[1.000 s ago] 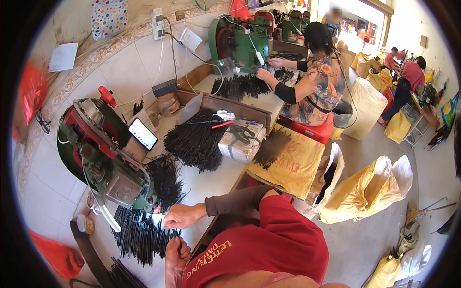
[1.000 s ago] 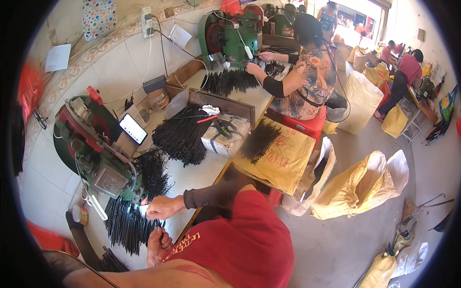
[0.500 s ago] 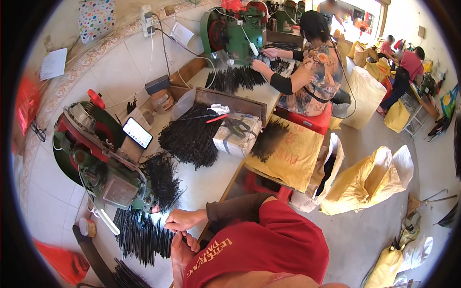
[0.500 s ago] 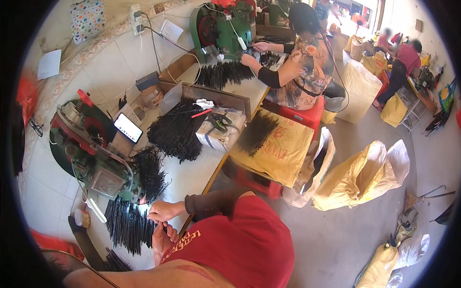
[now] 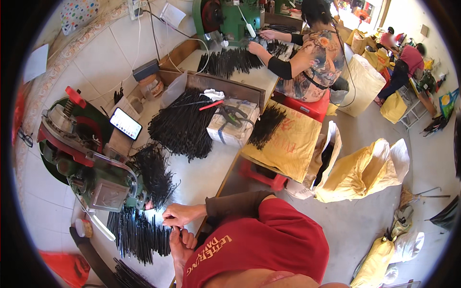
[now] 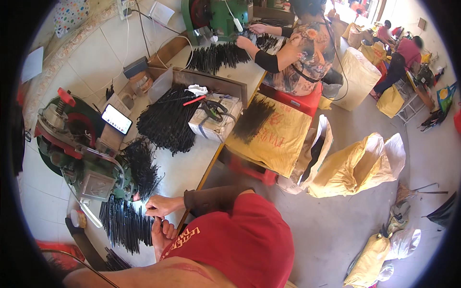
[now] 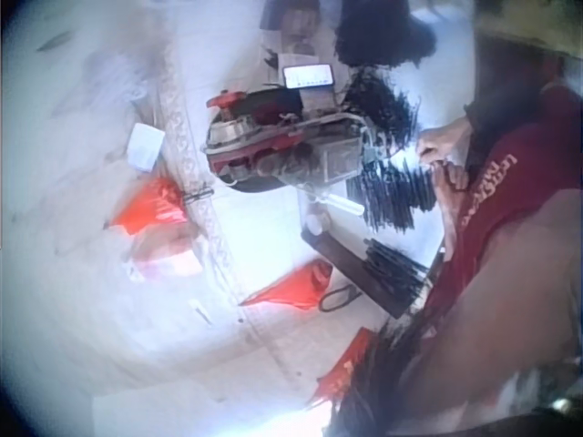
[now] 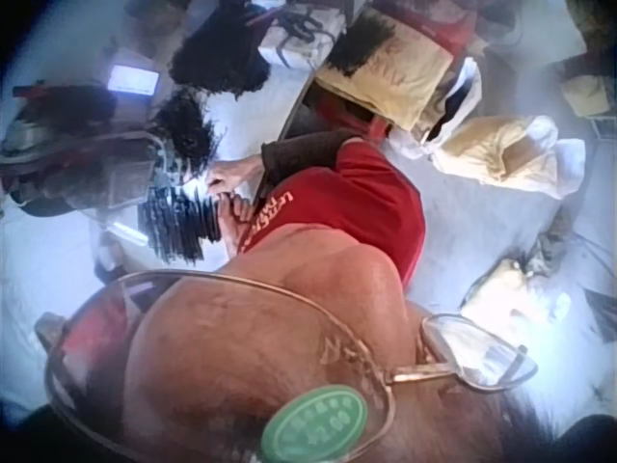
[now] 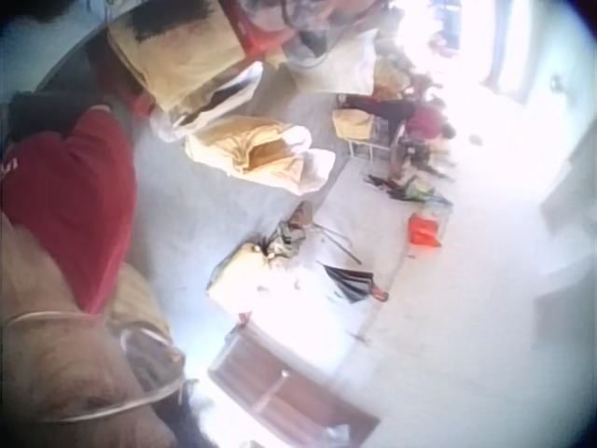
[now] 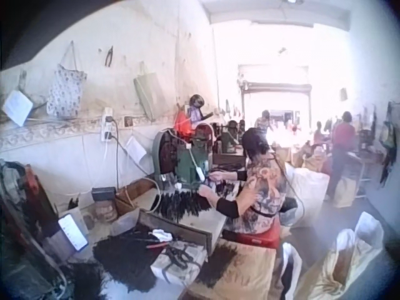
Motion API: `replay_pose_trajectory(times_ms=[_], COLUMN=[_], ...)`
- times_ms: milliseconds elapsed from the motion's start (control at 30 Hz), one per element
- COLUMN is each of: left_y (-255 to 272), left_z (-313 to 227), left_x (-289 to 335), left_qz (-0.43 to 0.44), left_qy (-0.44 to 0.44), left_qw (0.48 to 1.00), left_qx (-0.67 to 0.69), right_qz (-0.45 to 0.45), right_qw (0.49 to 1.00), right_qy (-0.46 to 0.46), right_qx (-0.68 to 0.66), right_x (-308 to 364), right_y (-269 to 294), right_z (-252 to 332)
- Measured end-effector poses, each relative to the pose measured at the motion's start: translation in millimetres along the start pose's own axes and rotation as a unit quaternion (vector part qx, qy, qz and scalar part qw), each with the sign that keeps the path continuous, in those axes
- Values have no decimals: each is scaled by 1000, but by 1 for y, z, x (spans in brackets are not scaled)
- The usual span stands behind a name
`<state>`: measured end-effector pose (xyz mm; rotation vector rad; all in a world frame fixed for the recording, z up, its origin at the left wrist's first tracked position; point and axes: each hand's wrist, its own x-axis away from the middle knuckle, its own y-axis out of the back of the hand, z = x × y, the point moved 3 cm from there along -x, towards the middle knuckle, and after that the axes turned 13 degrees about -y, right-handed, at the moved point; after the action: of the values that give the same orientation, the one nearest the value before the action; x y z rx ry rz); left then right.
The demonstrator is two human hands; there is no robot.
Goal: Use a crimping machine to process bundles of black metal rods.
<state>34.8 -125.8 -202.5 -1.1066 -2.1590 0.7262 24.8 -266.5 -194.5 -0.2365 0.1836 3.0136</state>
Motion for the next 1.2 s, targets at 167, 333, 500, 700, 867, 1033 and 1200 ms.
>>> replay_pose_trajectory(times_ms=[167,333,500,700,867,1033,1200], left_y=[-8,-9,-13,-18,-14,-17,-12], left_z=[-3,-11,-11,-17,-20,-19,-19], left_x=[-4,-17,-28,-20,-15,-5,1], left_qz=[27,-5,-20,-26,-45,-59,-58], left_qy=[1,-75,-62,-72,-103,-113,-125], left_qw=[1000,995,995,990,980,983,986], left_qx=[3,-63,-79,-119,-166,-133,-89], right_qz=[9,-30,-32,-46,-54,-43,-46], right_qw=[999,992,999,998,993,979,967], right_qy=[-37,-8,14,28,1,-44,-54], right_qx=[-34,-118,-15,-10,-101,-194,-245], right_x=[-1,-5,-11,-9,-8,-2,4], right_y=[5,18,29,24,23,13,3], right_z=[-4,-5,-16,-6,4,15,31])
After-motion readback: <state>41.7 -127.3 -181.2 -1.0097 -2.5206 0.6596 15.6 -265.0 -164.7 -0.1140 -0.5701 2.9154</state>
